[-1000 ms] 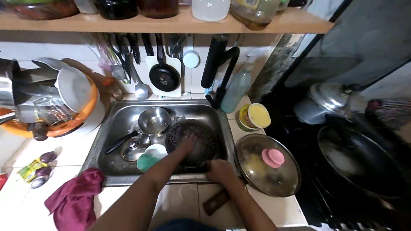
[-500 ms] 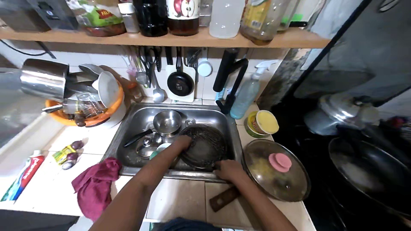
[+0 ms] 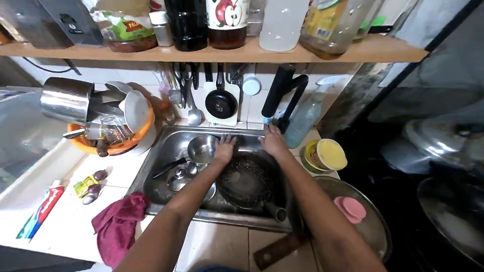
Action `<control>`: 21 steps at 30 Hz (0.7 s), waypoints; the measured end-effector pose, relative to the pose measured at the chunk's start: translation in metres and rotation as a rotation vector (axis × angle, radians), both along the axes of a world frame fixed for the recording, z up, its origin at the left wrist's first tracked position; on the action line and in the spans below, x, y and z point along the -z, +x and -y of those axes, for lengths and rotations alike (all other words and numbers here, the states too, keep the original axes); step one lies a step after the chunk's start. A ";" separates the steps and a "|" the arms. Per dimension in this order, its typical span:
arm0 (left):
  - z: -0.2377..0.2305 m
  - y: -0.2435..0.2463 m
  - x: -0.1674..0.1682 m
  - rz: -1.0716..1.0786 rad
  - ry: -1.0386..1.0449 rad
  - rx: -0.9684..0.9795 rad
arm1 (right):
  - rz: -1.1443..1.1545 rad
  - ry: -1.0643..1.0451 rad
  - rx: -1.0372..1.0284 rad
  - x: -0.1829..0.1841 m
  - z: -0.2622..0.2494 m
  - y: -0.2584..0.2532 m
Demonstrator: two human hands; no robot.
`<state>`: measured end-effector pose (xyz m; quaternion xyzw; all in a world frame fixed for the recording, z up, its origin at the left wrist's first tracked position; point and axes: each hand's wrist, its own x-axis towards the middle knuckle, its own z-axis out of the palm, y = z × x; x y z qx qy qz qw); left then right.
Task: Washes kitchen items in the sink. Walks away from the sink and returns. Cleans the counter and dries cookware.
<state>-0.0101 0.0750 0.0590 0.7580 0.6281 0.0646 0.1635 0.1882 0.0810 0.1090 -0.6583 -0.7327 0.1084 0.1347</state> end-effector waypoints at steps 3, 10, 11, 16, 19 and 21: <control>-0.006 0.017 -0.005 -0.040 -0.029 0.034 | -0.046 -0.014 -0.027 0.005 -0.026 0.004; -0.017 0.045 -0.023 0.403 -0.296 0.135 | -0.068 -0.096 -0.076 -0.002 -0.028 0.014; -0.020 0.048 -0.023 0.429 -0.301 0.138 | -0.067 -0.125 -0.077 -0.004 -0.025 0.015; -0.027 0.065 -0.020 0.601 -0.395 0.102 | -0.116 -0.136 -0.156 0.000 -0.015 0.028; -0.029 0.074 -0.014 0.645 -0.428 0.067 | -0.134 0.045 -0.202 -0.001 -0.007 0.019; -0.028 0.078 -0.013 0.675 -0.440 0.043 | -0.290 0.134 -0.147 -0.007 0.000 0.006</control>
